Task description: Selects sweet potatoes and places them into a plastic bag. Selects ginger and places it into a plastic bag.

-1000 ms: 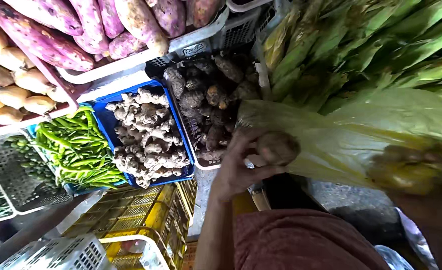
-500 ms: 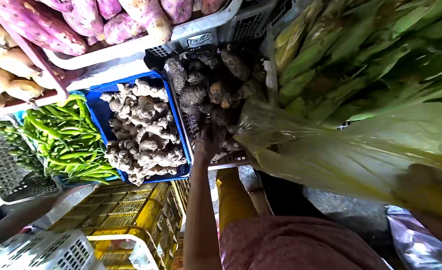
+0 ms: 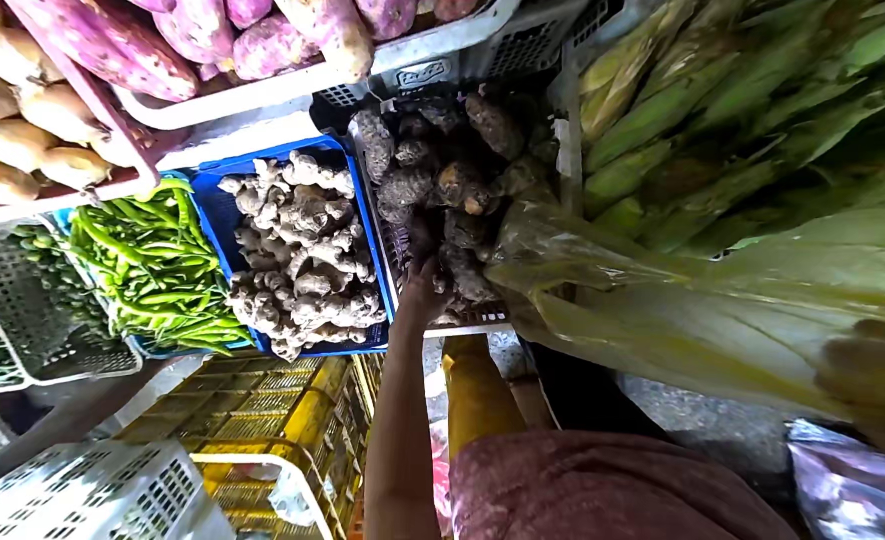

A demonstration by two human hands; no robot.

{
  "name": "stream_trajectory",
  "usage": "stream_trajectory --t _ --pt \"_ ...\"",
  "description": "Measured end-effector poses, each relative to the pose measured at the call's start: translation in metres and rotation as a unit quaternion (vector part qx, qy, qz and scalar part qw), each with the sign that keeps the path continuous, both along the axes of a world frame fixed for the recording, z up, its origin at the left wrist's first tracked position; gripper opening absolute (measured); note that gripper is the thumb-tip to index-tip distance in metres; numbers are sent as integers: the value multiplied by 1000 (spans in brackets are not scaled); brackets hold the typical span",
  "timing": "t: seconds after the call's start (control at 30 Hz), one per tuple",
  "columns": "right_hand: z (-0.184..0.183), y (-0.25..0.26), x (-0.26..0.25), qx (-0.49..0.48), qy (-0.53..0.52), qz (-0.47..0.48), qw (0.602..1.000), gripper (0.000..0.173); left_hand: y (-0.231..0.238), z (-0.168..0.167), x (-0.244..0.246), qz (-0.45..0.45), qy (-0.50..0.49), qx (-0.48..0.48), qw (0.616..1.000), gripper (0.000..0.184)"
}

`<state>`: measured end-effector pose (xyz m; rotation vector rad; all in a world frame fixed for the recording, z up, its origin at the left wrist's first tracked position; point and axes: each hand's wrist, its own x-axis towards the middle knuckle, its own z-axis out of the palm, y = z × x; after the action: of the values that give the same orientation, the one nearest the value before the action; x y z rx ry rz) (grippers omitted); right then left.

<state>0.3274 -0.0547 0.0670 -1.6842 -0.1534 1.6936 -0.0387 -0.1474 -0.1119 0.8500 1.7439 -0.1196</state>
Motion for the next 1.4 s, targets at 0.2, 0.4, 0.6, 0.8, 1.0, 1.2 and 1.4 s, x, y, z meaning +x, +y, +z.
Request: stream_trajectory --t 0.2,0.4,0.6,0.8,1.0,1.2,1.4 --pt "3 3 -9 1 -12 -31 999 44 -13 -10 -24 93 -35 70 993 62" --pt "-7 -4 2 25 47 -26 998 42 -35 -1 -14 347 -37 160 923 35" --pt "-6 -8 -14 61 18 2 998 37 -20 7 3 244 -49 76 966 53" --pt "-7 -15 -15 87 19 19 996 27 -25 31 12 436 -245 233 834 52" --pt "2 -25 -22 106 37 25 993 12 2 97 34 463 -417 291 726 52" --pt "17 -32 -32 98 18 -1 995 17 9 105 45 423 -533 272 681 38" --pt "27 -38 -47 76 18 -27 997 24 32 116 73 235 -512 250 788 48"
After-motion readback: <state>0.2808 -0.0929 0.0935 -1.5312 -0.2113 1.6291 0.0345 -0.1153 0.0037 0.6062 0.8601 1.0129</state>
